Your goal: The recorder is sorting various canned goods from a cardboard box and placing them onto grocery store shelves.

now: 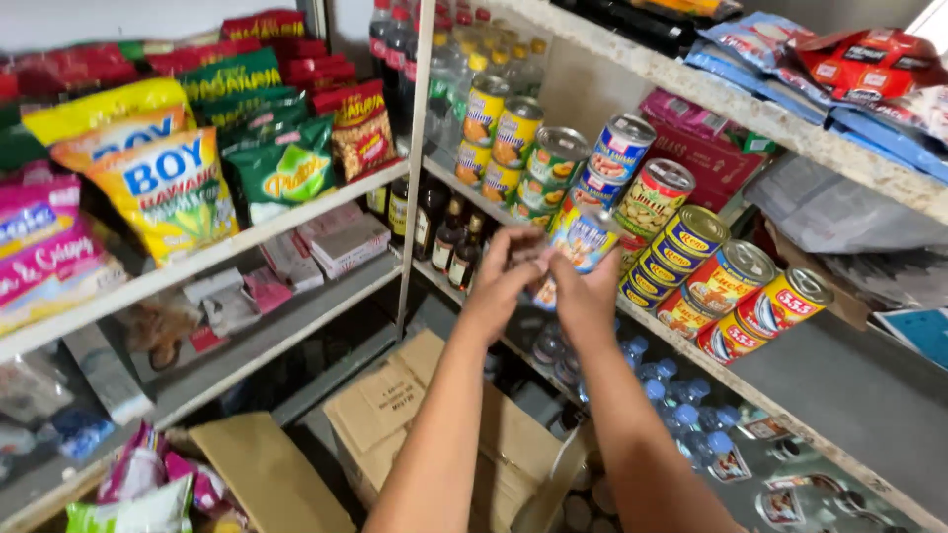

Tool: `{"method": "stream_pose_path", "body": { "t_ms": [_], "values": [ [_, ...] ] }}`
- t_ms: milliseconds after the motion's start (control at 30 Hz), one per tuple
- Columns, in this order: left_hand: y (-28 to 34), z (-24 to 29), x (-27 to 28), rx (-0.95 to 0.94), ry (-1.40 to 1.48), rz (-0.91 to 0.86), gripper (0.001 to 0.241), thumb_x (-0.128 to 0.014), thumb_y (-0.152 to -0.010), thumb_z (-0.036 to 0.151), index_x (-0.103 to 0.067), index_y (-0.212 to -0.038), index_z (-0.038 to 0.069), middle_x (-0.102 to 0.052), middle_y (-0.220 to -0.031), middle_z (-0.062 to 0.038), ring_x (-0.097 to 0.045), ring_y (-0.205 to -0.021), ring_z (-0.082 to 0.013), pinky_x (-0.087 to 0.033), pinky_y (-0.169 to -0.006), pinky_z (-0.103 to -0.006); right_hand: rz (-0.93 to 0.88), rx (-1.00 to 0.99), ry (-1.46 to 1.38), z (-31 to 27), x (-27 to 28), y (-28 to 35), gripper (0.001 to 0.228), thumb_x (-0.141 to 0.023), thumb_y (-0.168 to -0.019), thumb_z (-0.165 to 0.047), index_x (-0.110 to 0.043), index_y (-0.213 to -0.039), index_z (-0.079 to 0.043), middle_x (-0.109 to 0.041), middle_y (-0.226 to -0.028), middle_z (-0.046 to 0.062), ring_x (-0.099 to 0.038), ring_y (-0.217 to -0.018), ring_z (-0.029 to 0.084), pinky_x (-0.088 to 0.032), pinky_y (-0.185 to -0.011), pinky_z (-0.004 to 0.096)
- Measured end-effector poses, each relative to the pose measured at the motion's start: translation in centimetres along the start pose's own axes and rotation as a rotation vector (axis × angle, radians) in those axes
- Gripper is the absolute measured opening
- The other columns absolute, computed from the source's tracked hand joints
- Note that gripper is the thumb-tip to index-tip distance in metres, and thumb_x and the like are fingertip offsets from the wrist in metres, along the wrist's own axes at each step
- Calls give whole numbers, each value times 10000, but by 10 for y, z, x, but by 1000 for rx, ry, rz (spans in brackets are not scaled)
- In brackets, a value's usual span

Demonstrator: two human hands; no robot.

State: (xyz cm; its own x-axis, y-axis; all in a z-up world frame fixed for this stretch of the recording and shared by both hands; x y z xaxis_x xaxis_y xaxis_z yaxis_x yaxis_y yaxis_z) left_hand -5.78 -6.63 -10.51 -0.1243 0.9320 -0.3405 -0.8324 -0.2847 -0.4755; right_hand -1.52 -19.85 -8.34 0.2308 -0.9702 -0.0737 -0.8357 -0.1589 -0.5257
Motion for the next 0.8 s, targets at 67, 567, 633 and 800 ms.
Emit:
{"method": "stream_pose_path", "body": {
  "t_ms": [67,567,633,800],
  "values": [
    [13,2,-6,17,76,-15,520,-689,-823,146,-569,-1323,68,-629,-1288,-110,-609,-1206,-211,-495,-1003,-360,1,-24,-24,-18,1,1,474,-746,-887,-71,-489,-1285,-59,-649,-1097,46,-647,-934,126,-572,-829,309],
    [-39,44,13,-292,-484,174,739,-862,-674,103,-604,-1366,79,-588,-1279,-178,-588,-1232,-353,-503,-1066,-417,-246,-34,168,-58,-27,-71,547,-780,-950,-251,-468,-1351,-48,-679,-1159,46,-675,-1020,130,-581,-893,327],
    [-43,51,15,-352,-560,212,733,-877,-674,116,-606,-1354,73,-606,-1289,-177,-577,-1246,-373,-480,-1085,-435,-286,48,445,-71,-29,-82,518,-819,-956,-249,-519,-1314,-25,-707,-1128,56,-678,-991,142,-579,-870,334],
    [-57,44,0,-430,-576,346,718,-842,-710,154,-583,-1373,58,-618,-1259,-181,-556,-1221,-404,-443,-1091,-469,-325,249,732,-130,-56,-101,722,-893,-852,-224,-412,-1361,-46,-703,-941,51,-673,-800,106,-558,-678,268]
  ]
}}
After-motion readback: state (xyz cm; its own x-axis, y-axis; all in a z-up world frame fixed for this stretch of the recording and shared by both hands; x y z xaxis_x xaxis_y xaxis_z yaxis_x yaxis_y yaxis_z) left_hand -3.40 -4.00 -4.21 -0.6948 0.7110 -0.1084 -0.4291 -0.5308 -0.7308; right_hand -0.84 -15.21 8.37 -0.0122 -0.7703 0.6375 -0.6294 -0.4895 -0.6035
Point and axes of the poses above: each hand's wrist, its own y-axis away from the middle knuckle, its own x-axis out of the back of the hand, z = x × y, the point moved 5 cm from there along -y, towards the middle knuckle
